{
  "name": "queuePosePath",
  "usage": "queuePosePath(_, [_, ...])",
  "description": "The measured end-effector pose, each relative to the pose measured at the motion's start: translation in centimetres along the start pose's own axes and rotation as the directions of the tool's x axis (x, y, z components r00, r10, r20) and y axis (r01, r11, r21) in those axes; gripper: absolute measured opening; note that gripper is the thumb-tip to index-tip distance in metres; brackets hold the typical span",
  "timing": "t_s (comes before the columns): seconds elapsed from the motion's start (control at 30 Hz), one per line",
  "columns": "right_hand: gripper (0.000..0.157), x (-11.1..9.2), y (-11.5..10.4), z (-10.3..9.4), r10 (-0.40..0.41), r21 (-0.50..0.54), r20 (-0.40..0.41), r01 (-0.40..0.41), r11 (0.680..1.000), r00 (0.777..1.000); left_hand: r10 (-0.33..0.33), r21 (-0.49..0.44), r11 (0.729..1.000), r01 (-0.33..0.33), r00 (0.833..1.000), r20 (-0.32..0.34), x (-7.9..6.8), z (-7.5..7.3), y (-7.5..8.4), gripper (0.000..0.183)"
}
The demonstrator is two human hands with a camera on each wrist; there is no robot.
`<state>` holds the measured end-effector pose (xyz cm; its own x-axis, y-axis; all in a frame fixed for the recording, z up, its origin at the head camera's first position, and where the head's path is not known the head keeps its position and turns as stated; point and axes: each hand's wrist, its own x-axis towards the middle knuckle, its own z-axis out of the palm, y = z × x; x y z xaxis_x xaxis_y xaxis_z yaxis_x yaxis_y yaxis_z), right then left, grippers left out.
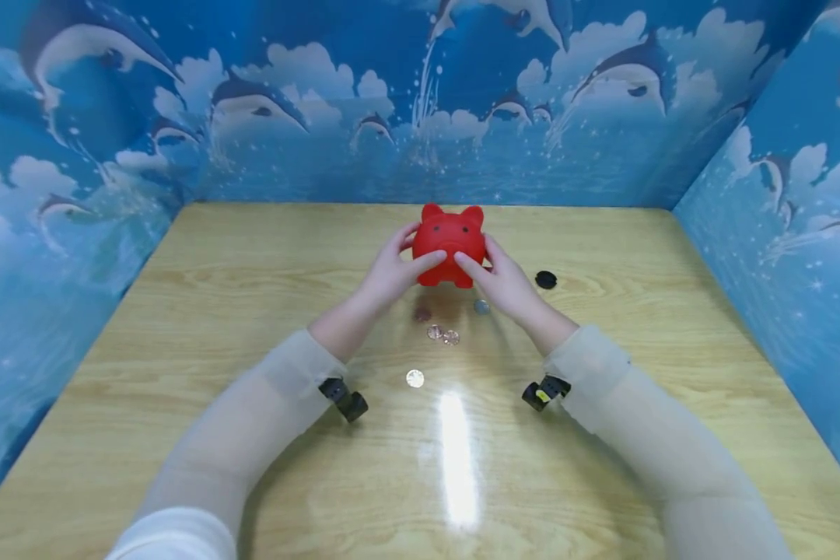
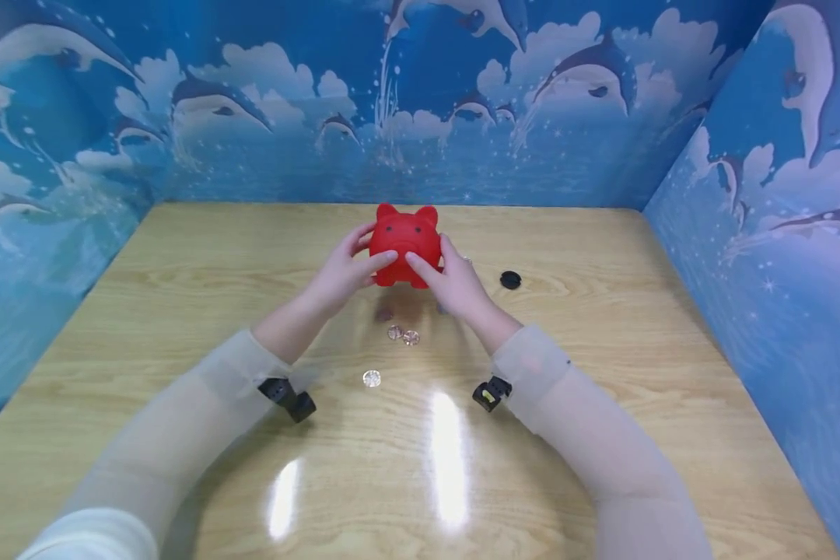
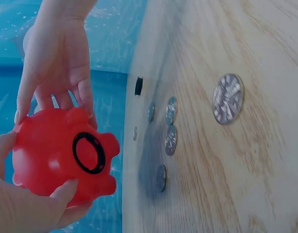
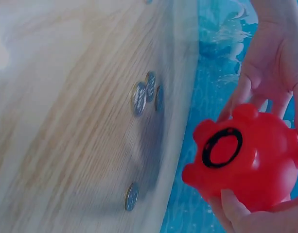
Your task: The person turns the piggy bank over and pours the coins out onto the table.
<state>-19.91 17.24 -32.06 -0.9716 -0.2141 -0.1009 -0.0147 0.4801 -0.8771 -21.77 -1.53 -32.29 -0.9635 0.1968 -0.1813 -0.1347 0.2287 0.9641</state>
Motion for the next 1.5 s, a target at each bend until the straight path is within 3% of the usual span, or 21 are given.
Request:
queuePosePath(0.27, [0.076,0.3,0.3,0.0,0.074,-0.055,0.055,-0.071,0.996,0.996,-0.136,-0.009,0.991,0.137,0.989,0.058,0.6,0.3,-0.6,0.08])
queuePosePath(0.33, [0.077,0.3,0.1,-0.2,0.061,-0.065,0.039,-0.059,0.996,0.997,-0.129,-0.033,0.991,0.132,0.988,0.079,0.6,0.1,0.1,0.079])
queuePosePath(0.43, [0.076,-0.1,-0.4,-0.2,-0.09,0.018,-0.093,0.092,0.996,0.992,0.07,-0.092,0.994,-0.065,0.996,0.06,0.1,-0.1,1.4,0.077])
queuePosePath(0.47, [0.076,-0.4,-0.6,-0.1,-0.169,0.042,-0.156,0.177,0.983,0.973,0.178,-0.118,0.978,-0.171,0.983,0.051,-0.1,-0.2,1.7,0.077])
queuePosePath(0.53, [0.078,-0.8,-0.9,0.0,-0.302,0.072,-0.261,0.331,0.941,0.917,0.37,-0.157,0.919,-0.363,0.929,0.02,-0.5,-0.1,2.0,0.077])
queuePosePath(0.6, [0.079,-0.9,-0.9,0.1,-0.329,0.088,-0.286,0.367,0.926,0.9,0.441,-0.174,0.884,-0.434,0.897,0.003,-0.6,0.0,1.7,0.076])
queuePosePath(0.67, [0.078,-0.7,-0.6,0.2,-0.26,0.085,-0.234,0.286,0.955,0.937,0.359,-0.137,0.925,-0.355,0.933,0.005,-0.3,0.1,1.0,0.075])
queuePosePath(0.73, [0.077,-0.3,-0.1,0.3,-0.129,0.08,-0.14,0.141,0.987,0.982,0.203,-0.082,0.976,-0.201,0.979,0.007,0.1,0.2,0.2,0.075])
queuePosePath(0.8, [0.078,0.0,0.5,0.4,-0.02,0.058,-0.057,0.024,0.998,0.998,0.067,-0.02,0.998,-0.067,0.998,0.012,0.3,0.3,-0.5,0.077])
queuePosePath(0.93, [0.075,0.4,1.2,0.6,0.044,0.043,-0.001,-0.044,0.998,0.999,-0.052,-0.03,0.998,0.053,0.998,0.033,0.3,0.5,-0.9,0.077])
queuePosePath(1.07, [0.077,0.4,0.7,0.4,0.067,0.011,0.015,-0.068,0.998,0.998,-0.115,-0.09,0.989,0.12,0.992,0.057,-0.4,0.4,0.6,0.076])
queuePosePath(1.13, [0.077,0.2,0.2,0.2,0.02,0.013,-0.025,-0.02,1.0,0.999,-0.065,-0.118,0.99,0.071,0.996,0.055,-1.1,0.3,1.7,0.075])
queuePosePath(1.17, [0.077,-0.1,-0.2,0.1,-0.034,0.034,-0.073,0.037,0.999,0.997,0.007,-0.143,0.99,-0.001,0.999,0.048,-1.5,0.3,2.3,0.074])
queuePosePath(1.2, [0.077,-0.5,-0.6,0.0,-0.114,0.05,-0.136,0.122,0.991,0.984,0.108,-0.158,0.982,-0.101,0.994,0.034,-1.8,0.3,2.7,0.074])
queuePosePath(1.23, [0.077,-0.8,-1.0,-0.1,-0.213,0.056,-0.207,0.229,0.972,0.955,0.236,-0.171,0.958,-0.229,0.972,0.019,-2.0,0.3,3.0,0.075])
queuePosePath(1.3, [0.081,-1.3,-1.7,-0.2,-0.393,0.034,-0.324,0.425,0.904,0.861,0.479,-0.192,0.86,-0.472,0.878,-0.011,-2.1,0.3,3.2,0.077])
queuePosePath(1.33, [0.083,-1.6,-1.9,-0.3,-0.441,0.02,-0.359,0.479,0.878,0.823,0.554,-0.205,0.812,-0.547,0.832,-0.023,-2.2,0.4,3.1,0.078])
queuePosePath(1.37, [0.084,-1.8,-2.0,-0.3,-0.46,0.025,-0.367,0.503,0.864,0.808,0.594,-0.212,0.783,-0.585,0.804,-0.028,-2.0,0.5,2.8,0.078])
queuePosePath(1.4, [0.083,-1.8,-1.9,-0.3,-0.444,0.033,-0.351,0.485,0.874,0.824,0.594,-0.202,0.784,-0.587,0.804,-0.029,-1.8,0.6,2.4,0.078])
queuePosePath(1.43, [0.082,-1.6,-1.8,-0.3,-0.399,0.054,-0.313,0.436,0.898,0.862,0.55,-0.179,0.819,-0.546,0.835,-0.029,-1.6,0.6,2.0,0.076])
queuePosePath(1.5, [0.077,-1.3,-1.1,-0.1,-0.232,0.094,-0.203,0.254,0.963,0.951,0.371,-0.127,0.92,-0.37,0.928,-0.014,-1.1,0.6,1.1,0.074])
